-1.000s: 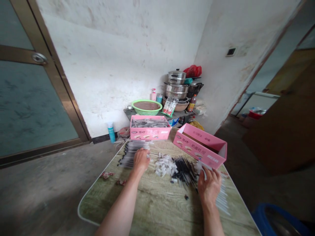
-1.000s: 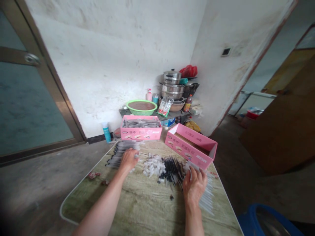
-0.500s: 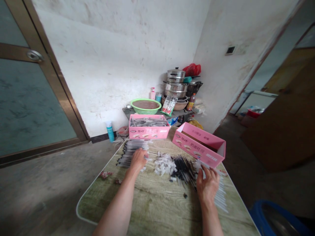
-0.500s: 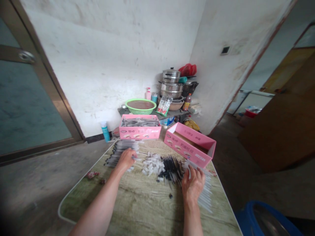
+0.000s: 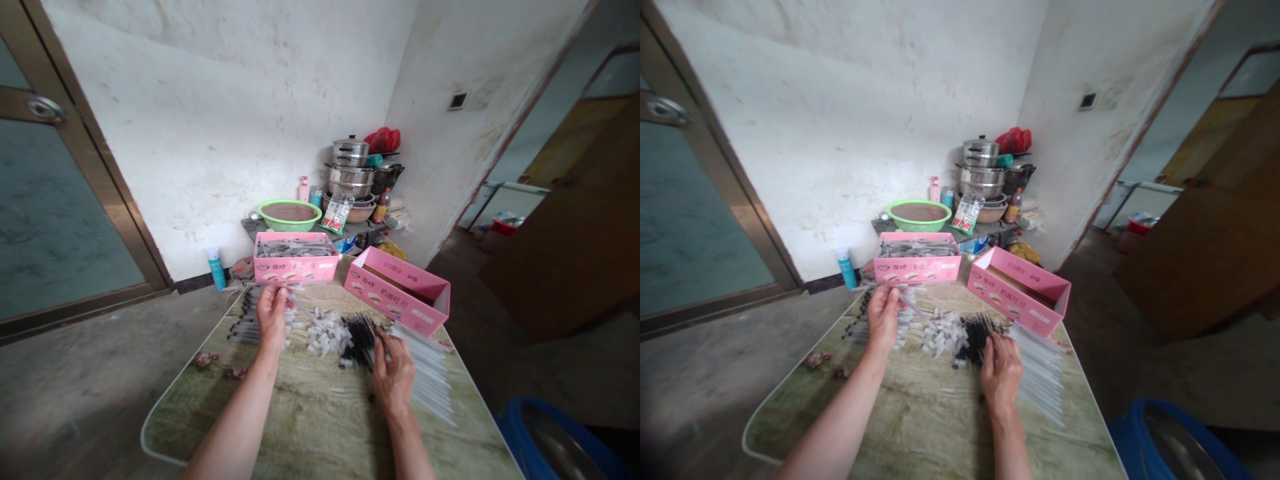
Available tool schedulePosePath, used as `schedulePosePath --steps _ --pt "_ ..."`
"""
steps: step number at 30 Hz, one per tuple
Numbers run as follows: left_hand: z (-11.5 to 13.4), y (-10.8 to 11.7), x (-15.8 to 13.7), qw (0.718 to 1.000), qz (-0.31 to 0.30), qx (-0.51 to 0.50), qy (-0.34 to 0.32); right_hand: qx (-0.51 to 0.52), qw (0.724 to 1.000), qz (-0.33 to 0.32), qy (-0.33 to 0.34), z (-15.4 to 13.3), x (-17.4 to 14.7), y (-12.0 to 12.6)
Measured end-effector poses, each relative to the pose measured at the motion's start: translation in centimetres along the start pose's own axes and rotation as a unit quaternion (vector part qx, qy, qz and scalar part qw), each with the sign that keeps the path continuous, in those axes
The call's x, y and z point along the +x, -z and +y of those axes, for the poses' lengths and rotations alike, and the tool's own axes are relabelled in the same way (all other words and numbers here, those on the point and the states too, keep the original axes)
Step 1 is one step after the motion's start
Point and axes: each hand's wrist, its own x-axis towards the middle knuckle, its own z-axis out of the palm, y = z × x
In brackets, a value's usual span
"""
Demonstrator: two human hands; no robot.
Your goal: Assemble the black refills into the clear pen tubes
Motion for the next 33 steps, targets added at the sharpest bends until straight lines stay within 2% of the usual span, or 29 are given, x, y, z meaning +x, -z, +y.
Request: schedulePosePath --steps 4,7,10,14,20,33 --pt "-1.2 -1.0 -1.1 0.991 -0.032 -0.083 0.098 0.107 0.985 -0.108 -0.081 -2.7 -0.5 -0.9" --pt "-1.6 -1.7 -2.0 0.988 -0.053 -0.077 0.125 0.186 0.955 -0.186 -0.134 -3.6 -0.6 -1.4" --pt "-1.7 -2.2 -2.5 0.987 -0.066 -0.051 0.140 0.269 0.920 -0.223 -0.177 -3.6 -0.6 -1.8" --pt "-1.9 -2.2 -2.7 0.982 -0.084 -0.048 0.164 0.337 0.886 -0.225 -0.223 -3.2 -0.6 -2.1" --pt "-2.3 -2.0 -3.0 0.956 -0.150 -0.078 0.241 0.391 0.854 -0.213 -0.268 -2.7 -1.0 -2.5" --pt "-2.9 -1.8 -2.8 0.960 -0.099 -0.041 0.260 0.446 0.814 -0.214 -0.305 -3.0 -0.8 -2.6"
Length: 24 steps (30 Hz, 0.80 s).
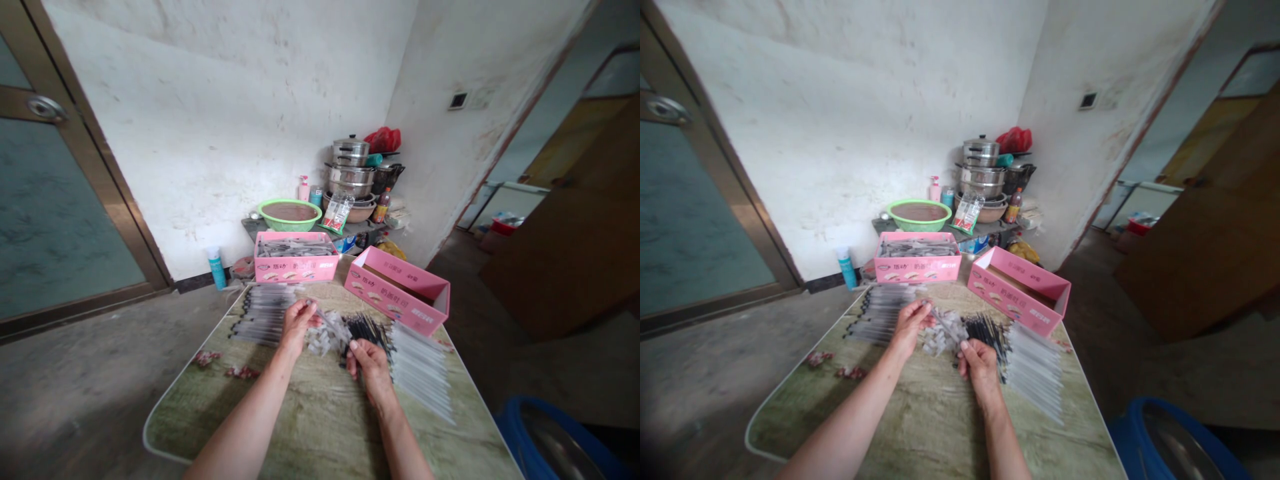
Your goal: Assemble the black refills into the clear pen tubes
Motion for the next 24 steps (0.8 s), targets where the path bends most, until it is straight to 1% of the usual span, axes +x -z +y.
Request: schedulePosePath --steps 6,8,11,14,19,24 --pt "0.09 -0.09 -0.01 1.000 0.011 -0.003 0.002 0.007 1.000 0.015 0.011 -0.13 0.01 0.29" --pt "0.07 -0.07 0.07 1.000 0.014 -0.009 0.001 0.004 1.000 0.019 -0.005 0.07 0.10 0.39" --pt "0.00 0.00 0.17 1.000 0.017 -0.013 0.002 -0.004 1.000 0.007 -0.021 0.35 0.21 0.48" --pt "-0.02 0.03 0.18 1.000 0.013 -0.010 0.002 -0.006 1.000 -0.004 -0.009 0.35 0.23 0.53" --pt "0.03 0.17 0.28 1.000 0.018 -0.005 -0.002 0.005 1.000 0.020 0.006 0.05 0.18 0.63" --pt "-0.02 0.37 0.46 1.000 0.024 -0.011 -0.011 -0.001 1.000 0.019 -0.017 0.08 0.25 0.50"
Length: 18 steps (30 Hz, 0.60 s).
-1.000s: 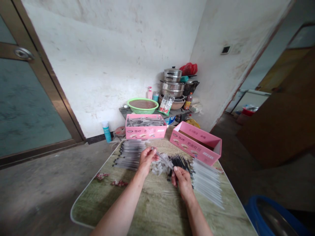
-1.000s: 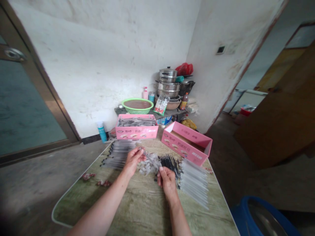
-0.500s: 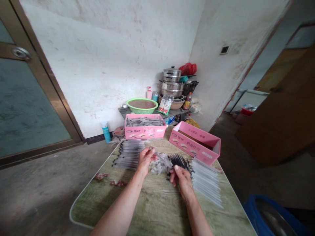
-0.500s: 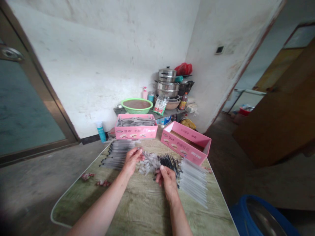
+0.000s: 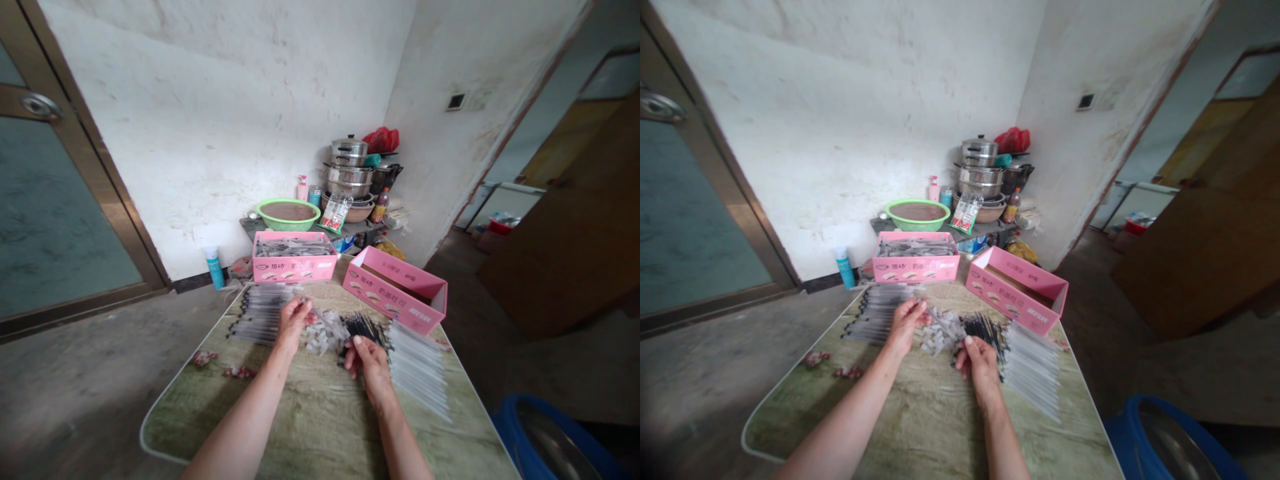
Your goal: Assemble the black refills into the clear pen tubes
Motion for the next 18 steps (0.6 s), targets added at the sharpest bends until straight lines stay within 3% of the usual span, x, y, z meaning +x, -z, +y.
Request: schedulePosePath --steps 6,13,18 --pt "0.19 -0.36 -0.39 1.000 -0.019 0.004 0.004 -0.033 0.999 -0.035 -0.011 0.17 -0.05 -0.13" --pt "0.19 -0.32 -0.28 1.000 -0.012 0.008 0.004 -0.022 1.000 -0.004 -0.008 -0.03 -0.08 -0.03" --pt "-0.05 -0.20 -0.14 1.000 -0.008 0.003 0.000 -0.024 0.999 -0.017 -0.016 -0.18 -0.22 -0.25"
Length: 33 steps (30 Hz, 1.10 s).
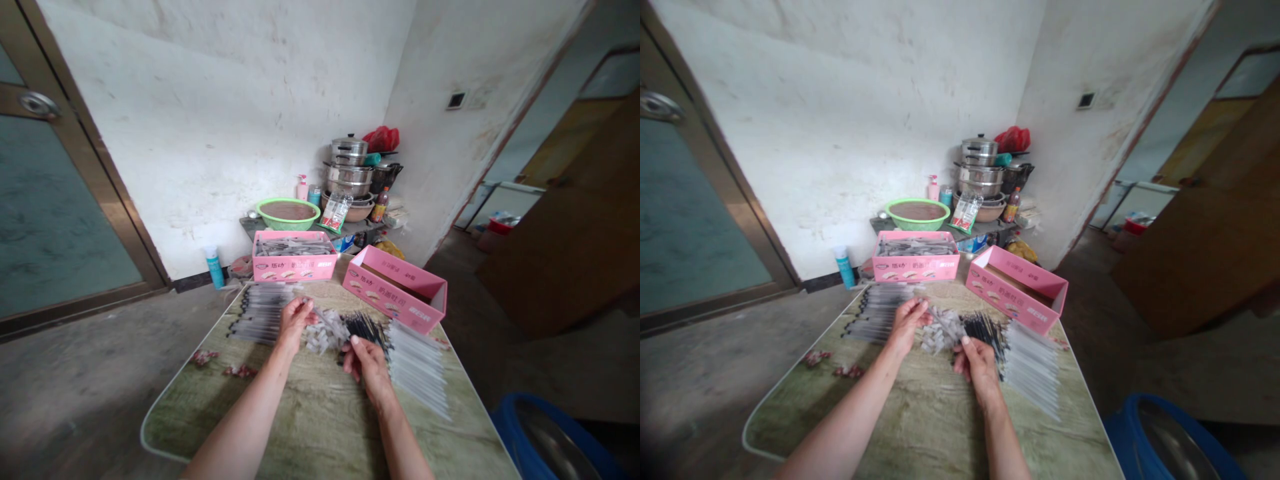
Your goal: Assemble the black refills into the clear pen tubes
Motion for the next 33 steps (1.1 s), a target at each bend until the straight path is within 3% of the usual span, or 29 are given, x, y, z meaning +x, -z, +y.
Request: schedulePosePath --steps 27,33 --pt "0.20 -0.24 -0.24 1.000 -0.003 -0.003 0.003 -0.026 1.000 0.002 -0.002 -0.01 -0.05 0.24" --pt "0.22 -0.23 -0.31 1.000 -0.004 -0.004 0.003 -0.031 0.999 0.033 0.017 -0.02 0.06 0.47"
